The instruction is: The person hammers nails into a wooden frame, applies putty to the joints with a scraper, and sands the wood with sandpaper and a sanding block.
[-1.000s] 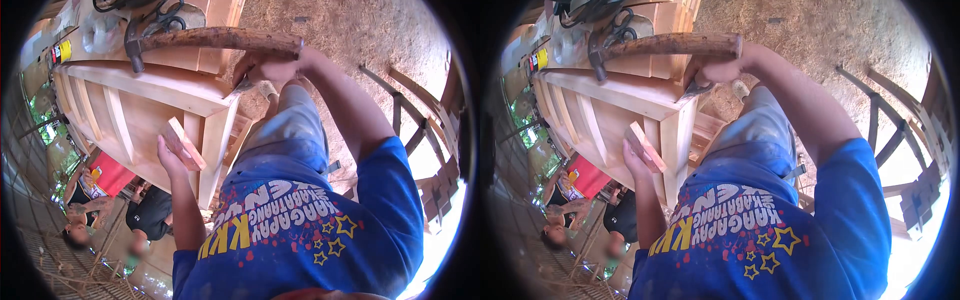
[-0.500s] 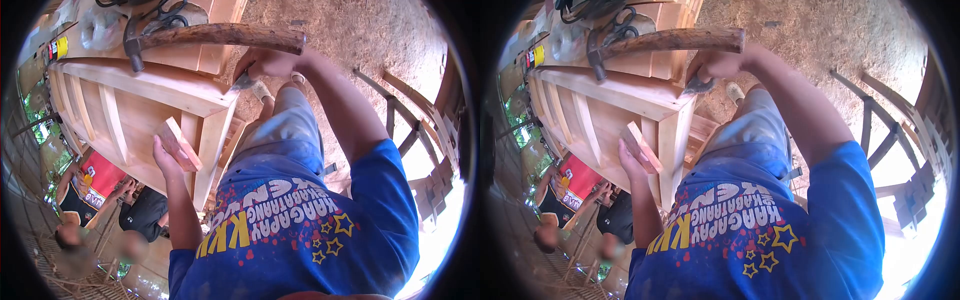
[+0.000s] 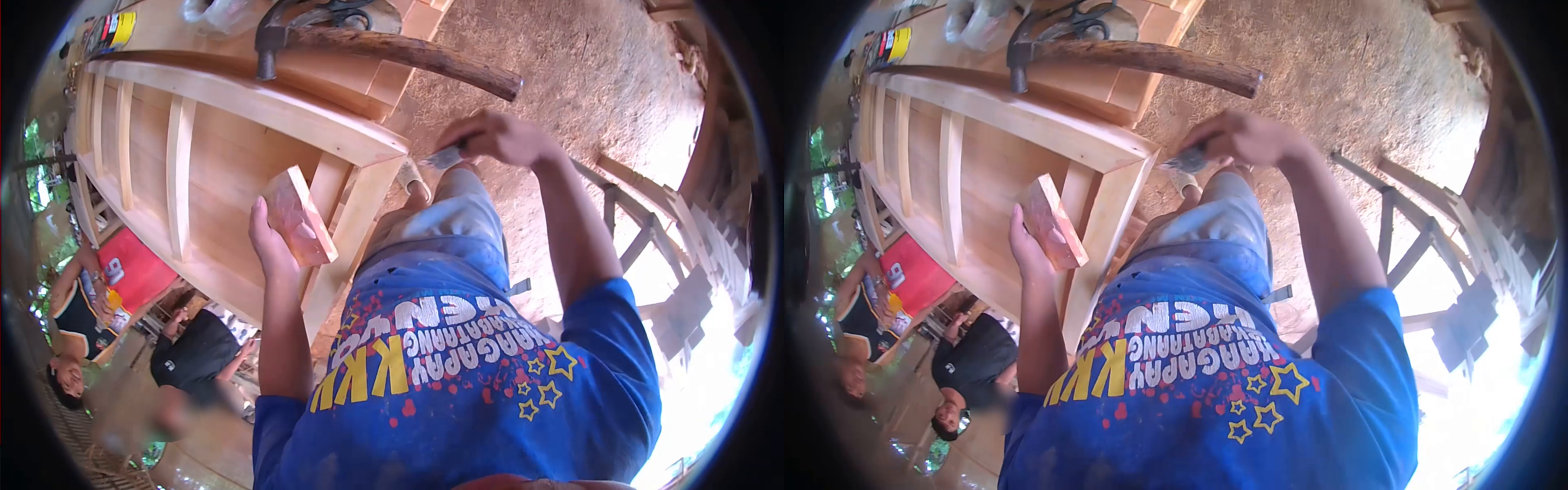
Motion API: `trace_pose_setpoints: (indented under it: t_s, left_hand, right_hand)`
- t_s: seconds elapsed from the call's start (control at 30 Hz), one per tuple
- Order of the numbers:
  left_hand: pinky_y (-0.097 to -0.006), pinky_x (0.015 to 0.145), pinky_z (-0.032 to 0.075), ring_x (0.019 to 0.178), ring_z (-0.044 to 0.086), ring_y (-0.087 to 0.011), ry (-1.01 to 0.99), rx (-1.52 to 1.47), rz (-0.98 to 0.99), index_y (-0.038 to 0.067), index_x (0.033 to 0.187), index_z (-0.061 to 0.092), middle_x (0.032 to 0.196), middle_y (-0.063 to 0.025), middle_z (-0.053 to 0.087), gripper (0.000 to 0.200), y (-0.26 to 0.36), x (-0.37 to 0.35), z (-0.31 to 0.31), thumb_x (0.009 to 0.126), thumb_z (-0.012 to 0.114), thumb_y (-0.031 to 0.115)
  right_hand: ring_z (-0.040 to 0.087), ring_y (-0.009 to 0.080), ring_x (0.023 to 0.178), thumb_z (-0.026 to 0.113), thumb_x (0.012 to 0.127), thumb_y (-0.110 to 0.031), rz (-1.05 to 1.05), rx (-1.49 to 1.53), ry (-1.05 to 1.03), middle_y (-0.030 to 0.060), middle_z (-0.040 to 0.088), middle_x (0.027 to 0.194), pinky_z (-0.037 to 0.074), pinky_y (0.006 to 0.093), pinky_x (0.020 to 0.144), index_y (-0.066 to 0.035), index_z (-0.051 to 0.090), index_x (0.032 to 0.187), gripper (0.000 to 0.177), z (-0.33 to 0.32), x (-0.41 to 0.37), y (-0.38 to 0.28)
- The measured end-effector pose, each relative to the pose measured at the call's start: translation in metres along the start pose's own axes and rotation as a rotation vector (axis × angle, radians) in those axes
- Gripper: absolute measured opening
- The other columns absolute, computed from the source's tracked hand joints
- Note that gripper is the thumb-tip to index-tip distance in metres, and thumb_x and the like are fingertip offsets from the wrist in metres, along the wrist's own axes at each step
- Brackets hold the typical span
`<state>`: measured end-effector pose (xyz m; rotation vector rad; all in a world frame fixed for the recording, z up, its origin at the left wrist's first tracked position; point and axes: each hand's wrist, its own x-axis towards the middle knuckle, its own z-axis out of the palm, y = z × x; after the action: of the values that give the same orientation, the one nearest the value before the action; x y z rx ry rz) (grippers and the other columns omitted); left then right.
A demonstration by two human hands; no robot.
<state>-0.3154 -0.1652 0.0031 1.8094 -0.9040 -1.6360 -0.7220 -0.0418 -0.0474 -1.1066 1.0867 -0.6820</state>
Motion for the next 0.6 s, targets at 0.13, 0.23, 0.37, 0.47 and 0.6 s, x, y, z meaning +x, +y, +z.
trace_pose_setpoints:
  t_s: [0.13,0.23,0.37,0.47,0.6]
  left_hand:
    - [-0.0398,0.101,0.053,0.116,0.067,-0.026,-0.042,-0.015,0.053,0.0,0.135,0.059,0.126,-0.0133,0.067,0.057,-0.016,0.02,-0.024,0.107,0.047,0.048]
    - [-0.0378,0.099,0.052,0.113,0.065,-0.0234,-0.091,-0.086,0.044,0.002,0.127,0.06,0.122,-0.0123,0.065,0.047,-0.016,0.015,-0.022,0.107,0.049,0.043]
    - [-0.0358,0.096,0.053,0.112,0.064,-0.0216,-0.085,-0.184,0.065,0.004,0.124,0.059,0.12,-0.0109,0.063,0.039,-0.011,0.009,-0.018,0.108,0.052,0.038]
    - [-0.0358,0.095,0.053,0.11,0.065,-0.0208,-0.099,-0.261,0.083,0.003,0.122,0.06,0.119,-0.0104,0.064,0.037,-0.002,0.0,-0.015,0.107,0.055,0.036]
    - [-0.0342,0.095,0.051,0.108,0.063,-0.018,-0.088,-0.268,0.094,0.002,0.119,0.062,0.113,-0.009,0.065,0.036,0.002,-0.011,-0.017,0.106,0.057,0.034]
  right_hand:
    - [0.07,0.0318,0.111,0.059,0.09,-0.003,-0.094,-0.26,0.253,0.0172,0.073,0.119,0.055,0.0396,0.097,-0.001,0.072,0.124,0.036,0.041,-0.039,-0.069]
    - [0.069,0.0359,0.11,0.057,0.092,-0.003,-0.077,-0.645,0.334,0.0143,0.072,0.12,0.055,0.0439,0.096,-0.003,0.073,0.121,0.033,0.068,-0.029,-0.135]
    - [0.068,0.0331,0.113,0.059,0.087,-0.004,0.097,-1.042,0.359,0.006,0.073,0.12,0.056,0.0479,0.094,-0.011,0.076,0.114,0.033,0.105,0.019,-0.157]
    - [0.068,0.0323,0.114,0.059,0.085,-0.003,0.259,-1.214,0.27,0.005,0.074,0.118,0.057,0.0479,0.093,-0.012,0.076,0.111,0.032,0.117,0.044,-0.171]
    - [0.068,0.0318,0.117,0.056,0.085,-0.001,0.331,-1.206,0.242,0.0092,0.074,0.117,0.056,0.0463,0.097,-0.012,0.075,0.116,0.038,0.125,0.049,-0.167]
